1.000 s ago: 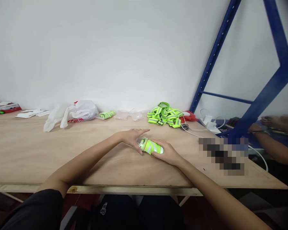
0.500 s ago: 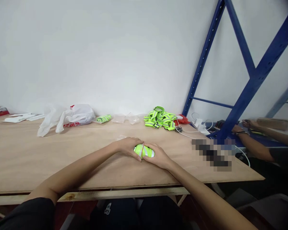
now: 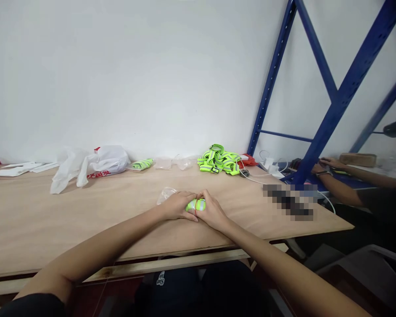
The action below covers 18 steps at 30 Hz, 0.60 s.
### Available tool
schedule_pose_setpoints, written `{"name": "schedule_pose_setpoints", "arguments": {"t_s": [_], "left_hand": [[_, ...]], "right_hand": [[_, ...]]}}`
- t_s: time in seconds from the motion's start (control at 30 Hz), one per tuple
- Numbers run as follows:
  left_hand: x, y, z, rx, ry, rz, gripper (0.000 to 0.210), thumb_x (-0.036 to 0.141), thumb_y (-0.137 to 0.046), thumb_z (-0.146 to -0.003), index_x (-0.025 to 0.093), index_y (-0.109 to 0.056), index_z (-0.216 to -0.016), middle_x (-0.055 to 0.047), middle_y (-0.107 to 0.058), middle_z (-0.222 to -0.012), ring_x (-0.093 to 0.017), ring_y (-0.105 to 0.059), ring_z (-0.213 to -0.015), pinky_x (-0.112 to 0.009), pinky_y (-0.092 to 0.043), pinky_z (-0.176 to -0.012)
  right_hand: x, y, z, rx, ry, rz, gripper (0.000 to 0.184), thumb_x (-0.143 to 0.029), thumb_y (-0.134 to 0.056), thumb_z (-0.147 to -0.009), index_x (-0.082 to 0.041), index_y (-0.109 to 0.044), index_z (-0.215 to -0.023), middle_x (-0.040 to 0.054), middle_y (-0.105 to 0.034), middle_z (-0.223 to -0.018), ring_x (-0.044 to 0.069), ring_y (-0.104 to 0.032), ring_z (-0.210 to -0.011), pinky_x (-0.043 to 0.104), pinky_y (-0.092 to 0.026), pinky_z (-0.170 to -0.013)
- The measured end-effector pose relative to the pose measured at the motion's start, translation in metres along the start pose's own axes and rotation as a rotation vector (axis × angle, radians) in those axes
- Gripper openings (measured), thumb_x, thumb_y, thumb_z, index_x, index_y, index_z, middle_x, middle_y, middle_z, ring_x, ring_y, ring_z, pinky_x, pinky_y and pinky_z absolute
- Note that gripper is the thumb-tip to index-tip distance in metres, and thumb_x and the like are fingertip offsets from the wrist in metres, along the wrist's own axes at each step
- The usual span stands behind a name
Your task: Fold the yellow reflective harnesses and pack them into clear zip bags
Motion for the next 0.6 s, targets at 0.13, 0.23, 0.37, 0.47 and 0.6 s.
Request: {"name": "schedule_pose_setpoints", "arguments": {"t_s": [0.13,0.23,0.37,0.47,0.6], "left_hand": [[-0.001,0.001,0.0,0.03,0.009,0.02,0.085,0.073,-0.068,-0.076,0.02,-0.05,-0.14,-0.015,-0.06,-0.137,-0.035,-0.057,-0.123,-0.041,-0.042,-0.104],[0.001,0.002,0.0,0.034,-0.02,0.055,0.085,0.071,-0.07,-0.075,0.02,-0.049,-0.141,-0.015,-0.06,-0.136,-0.034,-0.057,-0.123,-0.041,-0.042,-0.104],[0.0,0.003,0.0,0.045,-0.05,0.069,0.087,0.07,-0.072,-0.074,0.019,-0.05,-0.14,-0.016,-0.059,-0.137,-0.034,-0.057,-0.124,-0.04,-0.041,-0.105],[-0.002,0.004,-0.001,0.042,-0.043,0.054,0.091,0.071,-0.074,-0.07,0.019,-0.05,-0.141,-0.015,-0.058,-0.139,-0.034,-0.056,-0.126,-0.04,-0.041,-0.105],[-0.003,0.004,-0.002,0.016,0.003,0.02,0.099,0.072,-0.075,-0.068,0.017,-0.047,-0.145,-0.017,-0.055,-0.143,-0.035,-0.054,-0.129,-0.038,-0.04,-0.107]], "right_hand": [[0.007,0.015,0.019,-0.093,0.02,-0.023,0.042,-0.034,-0.068,-0.08,-0.024,-0.053,-0.119,0.0062,-0.066,-0.12,0.024,-0.062,-0.111,0.04,-0.047,-0.095],[0.018,0.027,0.026,-0.057,-0.018,0.008,0.047,-0.04,-0.073,-0.076,-0.022,-0.057,-0.117,0.0077,-0.067,-0.12,0.026,-0.063,-0.111,0.04,-0.048,-0.095],[0.026,0.026,0.02,-0.064,-0.042,0.024,0.04,-0.044,-0.076,-0.074,-0.021,-0.066,-0.105,0.0058,-0.073,-0.107,0.026,-0.067,-0.099,0.038,-0.051,-0.087],[0.027,0.023,0.01,-0.047,-0.008,0.054,0.043,-0.044,-0.078,-0.071,-0.021,-0.07,-0.107,0.0052,-0.075,-0.102,0.026,-0.067,-0.091,0.037,-0.052,-0.081],[0.028,0.016,-0.004,-0.066,0.028,0.032,0.045,-0.042,-0.079,-0.071,-0.021,-0.072,-0.11,0.0041,-0.075,-0.098,0.023,-0.065,-0.082,0.036,-0.052,-0.075]]}}
Point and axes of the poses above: each hand's wrist, its own z-axis away from the middle knuckle, its own y-axis out of the back of the hand, x = y × z, the point moved 5 cm from there along -z, towards the middle knuckle
